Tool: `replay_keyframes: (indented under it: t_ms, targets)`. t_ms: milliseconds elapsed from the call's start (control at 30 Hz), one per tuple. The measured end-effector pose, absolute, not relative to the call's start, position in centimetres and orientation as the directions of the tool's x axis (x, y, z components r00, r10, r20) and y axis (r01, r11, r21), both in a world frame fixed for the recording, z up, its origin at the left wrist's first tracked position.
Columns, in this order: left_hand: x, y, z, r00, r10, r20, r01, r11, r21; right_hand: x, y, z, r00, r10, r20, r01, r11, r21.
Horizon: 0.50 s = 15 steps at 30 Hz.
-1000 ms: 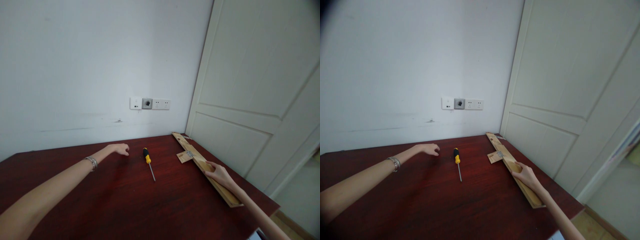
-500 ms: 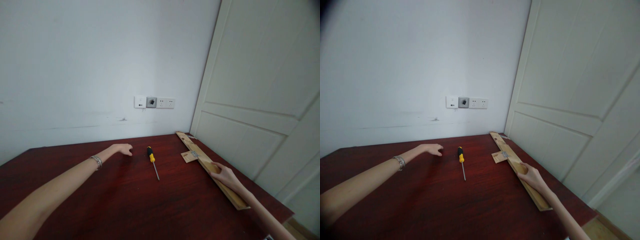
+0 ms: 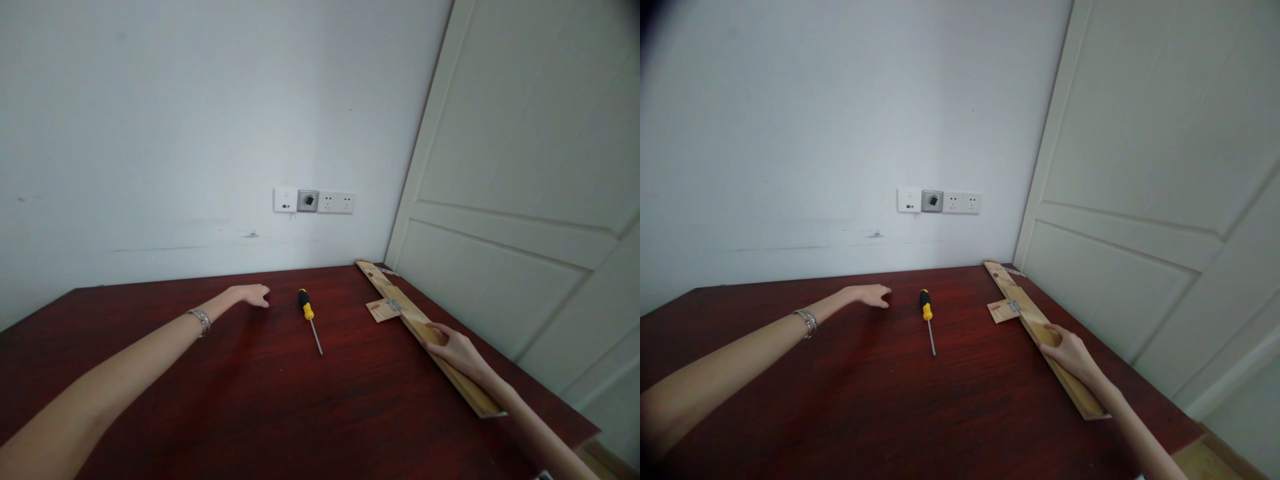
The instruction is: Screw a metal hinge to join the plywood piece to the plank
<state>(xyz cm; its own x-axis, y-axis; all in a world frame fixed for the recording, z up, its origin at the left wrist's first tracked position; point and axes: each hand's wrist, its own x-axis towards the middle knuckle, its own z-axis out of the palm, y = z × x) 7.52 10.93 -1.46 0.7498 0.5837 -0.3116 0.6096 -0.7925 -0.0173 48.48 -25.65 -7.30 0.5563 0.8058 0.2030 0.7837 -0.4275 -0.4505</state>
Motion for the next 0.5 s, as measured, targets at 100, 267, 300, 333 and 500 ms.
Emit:
replay_keyframes:
  t_ms: [100,267,300,333,500]
  targets:
    - [7.4,10.7,-1.4,0.741,0.595,-0.311,0.619,-0.785,-0.027,48.5,-25.8,-7.3,0.550,0.812,0.196,0.785,-0.422,-0.453]
    - [7.5,10.3,-1.4,0.733,0.606,-0.309,0.626,-0.779,-0.039,49.7,-25.9,-8.0,0.494,0.851,0.179,0.801,-0.366,-0.473]
    - [7.5,10.2,-1.4,0.732,0.608,-0.307,0.628,-0.777,-0.042,50.1,-25.7,-8.2,0.487,0.854,0.183,0.805,-0.357,-0.474]
    - [7.5,10.2,-1.4,0.731,0.611,-0.304,0.629,-0.776,-0.045,50.7,-25.5,-8.5,0.479,0.856,0.196,0.811,-0.345,-0.472]
    - [7.7,9.9,-1.4,0.734,0.618,-0.282,0.630,-0.774,-0.056,51.8,-23.4,-8.2,0.411,0.870,0.271,0.868,-0.283,-0.407]
